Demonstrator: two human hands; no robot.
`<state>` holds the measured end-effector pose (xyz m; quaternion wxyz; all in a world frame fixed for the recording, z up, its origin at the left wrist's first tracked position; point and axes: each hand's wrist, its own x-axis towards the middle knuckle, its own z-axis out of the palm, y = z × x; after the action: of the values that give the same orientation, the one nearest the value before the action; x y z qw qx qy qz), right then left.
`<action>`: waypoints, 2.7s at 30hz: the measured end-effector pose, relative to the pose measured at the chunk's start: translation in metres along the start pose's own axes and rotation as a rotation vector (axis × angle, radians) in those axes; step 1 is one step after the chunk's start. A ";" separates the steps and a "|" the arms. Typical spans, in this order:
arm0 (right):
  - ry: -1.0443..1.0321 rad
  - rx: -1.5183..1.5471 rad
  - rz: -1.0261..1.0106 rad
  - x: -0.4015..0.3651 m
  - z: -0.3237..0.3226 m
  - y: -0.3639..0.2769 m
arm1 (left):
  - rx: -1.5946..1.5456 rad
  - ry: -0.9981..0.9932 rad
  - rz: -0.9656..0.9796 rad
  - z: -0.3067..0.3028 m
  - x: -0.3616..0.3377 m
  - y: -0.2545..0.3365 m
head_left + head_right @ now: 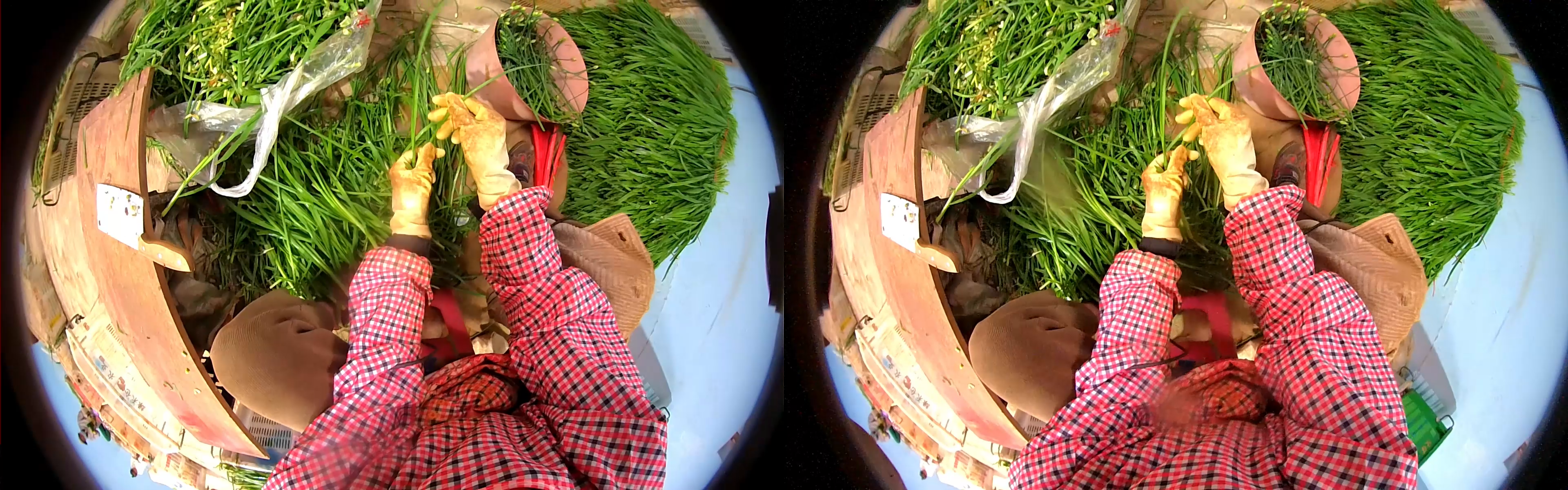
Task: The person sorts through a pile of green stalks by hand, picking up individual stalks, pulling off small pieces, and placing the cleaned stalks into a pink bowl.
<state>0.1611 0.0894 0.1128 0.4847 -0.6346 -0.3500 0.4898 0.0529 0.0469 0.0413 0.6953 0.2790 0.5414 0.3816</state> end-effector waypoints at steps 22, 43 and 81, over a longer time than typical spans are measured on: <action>0.219 -1.390 -0.209 0.070 -0.119 -0.004 | 1.120 0.789 0.331 -0.095 0.027 -0.050; 0.380 -1.426 0.345 0.043 -0.017 0.199 | 0.921 0.385 0.872 -0.018 0.016 0.004; -0.379 -1.176 0.376 -0.131 -0.222 -0.110 | -0.388 0.041 -0.162 -0.011 0.010 -0.031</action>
<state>0.3414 -0.0598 0.2661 -0.1082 -0.7472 -0.5223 0.3964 0.0504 0.0378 0.0081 0.7531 0.0875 0.4924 0.4274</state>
